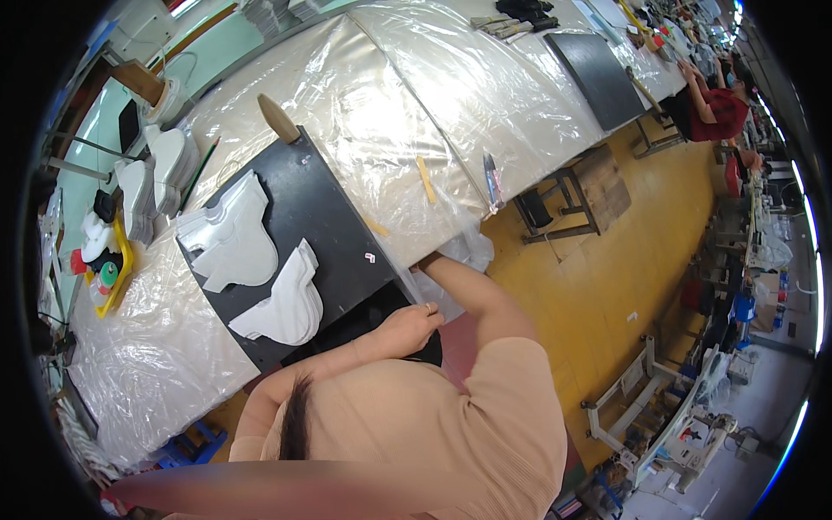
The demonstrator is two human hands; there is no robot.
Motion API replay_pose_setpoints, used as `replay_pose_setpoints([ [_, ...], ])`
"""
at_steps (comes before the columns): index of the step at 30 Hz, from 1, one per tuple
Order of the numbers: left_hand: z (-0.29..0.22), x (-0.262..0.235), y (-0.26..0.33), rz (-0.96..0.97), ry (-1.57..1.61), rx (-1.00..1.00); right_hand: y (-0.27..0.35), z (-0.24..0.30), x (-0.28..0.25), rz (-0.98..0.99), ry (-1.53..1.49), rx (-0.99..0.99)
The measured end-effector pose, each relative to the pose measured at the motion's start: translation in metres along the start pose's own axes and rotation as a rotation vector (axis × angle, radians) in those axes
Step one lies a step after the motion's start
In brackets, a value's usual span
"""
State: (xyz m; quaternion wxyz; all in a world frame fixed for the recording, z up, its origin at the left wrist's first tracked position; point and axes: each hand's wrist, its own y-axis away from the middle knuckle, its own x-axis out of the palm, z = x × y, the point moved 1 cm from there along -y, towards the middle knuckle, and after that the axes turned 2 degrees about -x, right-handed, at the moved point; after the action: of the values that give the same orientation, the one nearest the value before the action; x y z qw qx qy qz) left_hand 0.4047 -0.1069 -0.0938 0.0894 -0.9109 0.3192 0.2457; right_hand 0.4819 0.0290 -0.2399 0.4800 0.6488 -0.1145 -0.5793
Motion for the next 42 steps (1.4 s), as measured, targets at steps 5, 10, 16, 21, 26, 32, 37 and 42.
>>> replay_pose_setpoints([
  [5, 0.009, 0.001, 0.002, 0.035, 0.05, 0.026, -0.008, 0.002, 0.006, 0.006, 0.048, -0.025],
  [10, 0.002, -0.016, 0.005, -0.085, 0.112, -0.084, 0.006, -0.006, 0.01, -0.007, 0.071, -0.075],
  [16, -0.013, -0.077, 0.026, -0.005, 0.563, -0.302, 0.046, -0.024, 0.002, -0.057, 0.037, -0.166],
  [21, -0.032, -0.141, 0.082, -0.079, 0.876, -0.416, 0.091, -0.039, -0.023, -0.147, -0.138, -0.184],
  [26, -0.021, -0.203, 0.171, -0.666, 0.838, -0.622, 0.142, -0.028, -0.064, -0.067, -0.205, -0.195],
  [32, 0.041, -0.221, 0.22, -1.278, 0.402, -1.005, 0.207, 0.012, -0.141, -0.157, -0.193, -0.325],
  [37, 0.067, -0.213, 0.225, -1.28, 0.802, -0.858, 0.209, 0.085, -0.186, -0.551, -0.293, -0.557],
  [42, 0.064, -0.208, 0.224, -1.205, 1.007, -0.778, 0.177, 0.162, -0.2, -0.615, -0.384, -0.849],
])
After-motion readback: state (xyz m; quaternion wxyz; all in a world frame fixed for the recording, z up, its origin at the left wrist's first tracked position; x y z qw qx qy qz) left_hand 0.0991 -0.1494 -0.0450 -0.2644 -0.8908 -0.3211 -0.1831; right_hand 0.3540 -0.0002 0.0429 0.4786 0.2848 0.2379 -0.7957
